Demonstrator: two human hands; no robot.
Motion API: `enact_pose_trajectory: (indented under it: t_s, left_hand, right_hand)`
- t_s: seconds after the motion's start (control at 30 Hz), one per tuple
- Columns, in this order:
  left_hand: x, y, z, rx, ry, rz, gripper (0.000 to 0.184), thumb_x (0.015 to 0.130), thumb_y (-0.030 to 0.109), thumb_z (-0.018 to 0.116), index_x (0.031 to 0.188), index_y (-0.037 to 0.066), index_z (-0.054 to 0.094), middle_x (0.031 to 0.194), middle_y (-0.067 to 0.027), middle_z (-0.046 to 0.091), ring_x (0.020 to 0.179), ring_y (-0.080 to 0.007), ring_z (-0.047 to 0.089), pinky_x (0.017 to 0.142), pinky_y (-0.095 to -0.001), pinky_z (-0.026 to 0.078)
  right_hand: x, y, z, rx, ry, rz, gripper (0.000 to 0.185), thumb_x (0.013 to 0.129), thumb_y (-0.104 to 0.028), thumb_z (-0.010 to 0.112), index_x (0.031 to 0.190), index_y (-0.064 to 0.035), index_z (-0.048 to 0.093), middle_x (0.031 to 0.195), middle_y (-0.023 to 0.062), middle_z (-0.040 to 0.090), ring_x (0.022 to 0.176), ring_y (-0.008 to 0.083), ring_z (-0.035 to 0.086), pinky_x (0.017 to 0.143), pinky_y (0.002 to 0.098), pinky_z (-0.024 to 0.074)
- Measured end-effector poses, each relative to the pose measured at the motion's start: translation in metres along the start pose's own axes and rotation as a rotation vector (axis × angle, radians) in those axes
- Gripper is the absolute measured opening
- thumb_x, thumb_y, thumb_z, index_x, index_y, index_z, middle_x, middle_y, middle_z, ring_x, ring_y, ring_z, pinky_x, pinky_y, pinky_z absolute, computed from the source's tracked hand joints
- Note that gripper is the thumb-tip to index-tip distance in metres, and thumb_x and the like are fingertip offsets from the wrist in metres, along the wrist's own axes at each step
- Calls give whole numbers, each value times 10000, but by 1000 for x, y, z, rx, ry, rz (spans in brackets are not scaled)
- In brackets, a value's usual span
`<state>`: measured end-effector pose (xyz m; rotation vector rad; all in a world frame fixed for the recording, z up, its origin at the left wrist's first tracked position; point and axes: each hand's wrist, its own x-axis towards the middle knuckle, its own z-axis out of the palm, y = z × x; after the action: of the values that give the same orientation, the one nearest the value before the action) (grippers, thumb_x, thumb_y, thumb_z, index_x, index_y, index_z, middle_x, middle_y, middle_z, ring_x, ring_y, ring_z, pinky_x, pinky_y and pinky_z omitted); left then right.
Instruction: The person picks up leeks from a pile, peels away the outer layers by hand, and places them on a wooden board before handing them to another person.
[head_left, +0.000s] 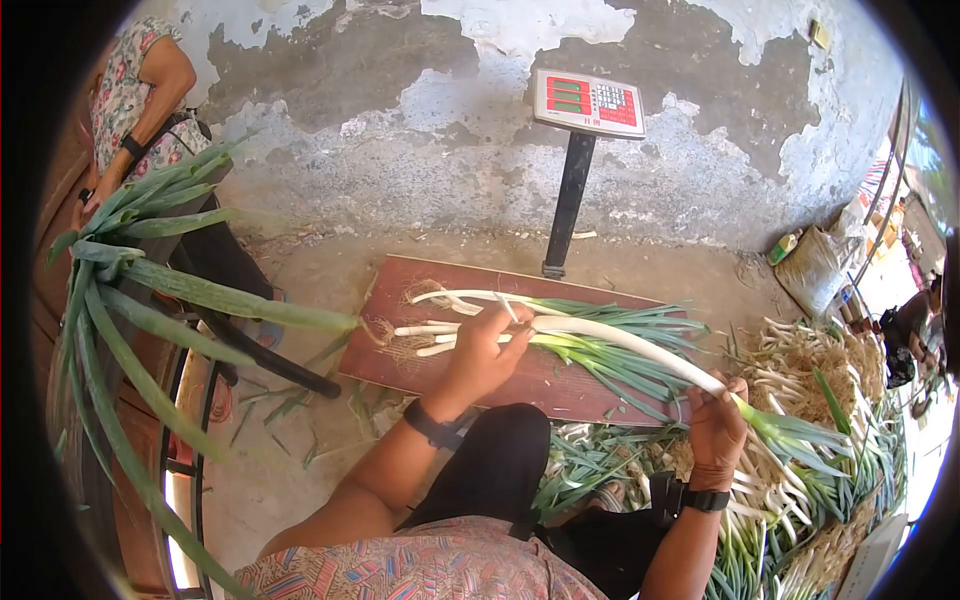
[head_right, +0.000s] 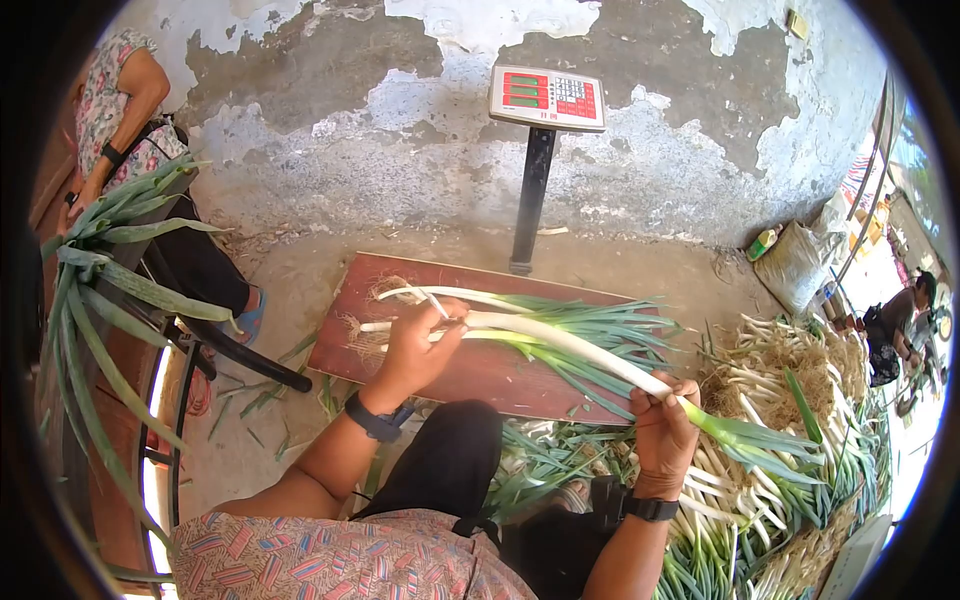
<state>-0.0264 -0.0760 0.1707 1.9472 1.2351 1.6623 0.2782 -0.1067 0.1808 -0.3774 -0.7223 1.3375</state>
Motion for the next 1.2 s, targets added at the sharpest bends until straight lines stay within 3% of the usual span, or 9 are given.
enact_pose_trajectory:
  t_s: [0.13, 0.33, 0.77, 0.83, 0.87, 0.93, 1.2]
  left_hand:
    - [-1, -1, 3, 177, 36, 98, 132, 716, -26, 596, 837, -5, 548, 858, -138, 603, 792, -276, 600, 674, -318, 478]
    - [1, -4, 5, 226, 57, 233, 104, 744, -1, 561, 838, -17, 522, 824, -150, 582, 729, -315, 574, 607, -355, 460]
    - [-5, -6, 9, 259, 59, 94, 105, 725, -48, 548, 818, -6, 522, 794, -130, 592, 730, -260, 605, 619, -320, 487]
    - [-5, -3, 10, -22, 50, -119, 76, 769, -34, 522, 846, -30, 523, 799, -112, 587, 751, -197, 608, 655, -296, 509]
    - [-5, -1, 9, -22, 50, -119, 76, 769, -34, 522, 846, -30, 523, 799, -112, 587, 751, -197, 608, 655, -296, 509]
    - [-3, 3, 8, -324, 26, -261, 87, 804, -24, 496, 880, -55, 524, 836, -99, 575, 800, -156, 590, 710, -286, 520]
    - [-2, 8, -2, -284, -101, -187, 113, 805, -23, 498, 905, -63, 534, 863, -101, 570, 795, -166, 602, 702, -275, 511]
  right_hand:
    - [0, 0, 1, -14, 7, -2, 135, 779, -9, 550, 875, -62, 472, 978, 159, 561, 856, 223, 556, 767, 346, 487]
    - [1, 0, 4, -14, -4, -2, 133, 780, -8, 544, 878, -61, 472, 978, 160, 562, 860, 226, 555, 767, 350, 484]
    - [-1, -1, 2, -8, -12, -1, 135, 784, -1, 540, 872, -62, 459, 966, 148, 551, 870, 212, 547, 782, 354, 490]
    - [-1, -1, 0, -3, -8, 1, 138, 782, -4, 544, 871, -64, 456, 968, 147, 549, 873, 213, 546, 780, 354, 488]
    - [-1, -1, -2, 14, -9, 5, 146, 778, -10, 550, 871, -68, 454, 975, 146, 546, 874, 212, 543, 779, 357, 482]
    - [-1, -2, -5, 31, -9, 11, 153, 775, -16, 557, 871, -72, 452, 983, 145, 543, 875, 211, 539, 778, 359, 476]
    - [-2, -5, -3, 29, -18, -10, 191, 753, -22, 569, 868, -84, 430, 894, 115, 485, 796, 213, 499, 755, 356, 457]
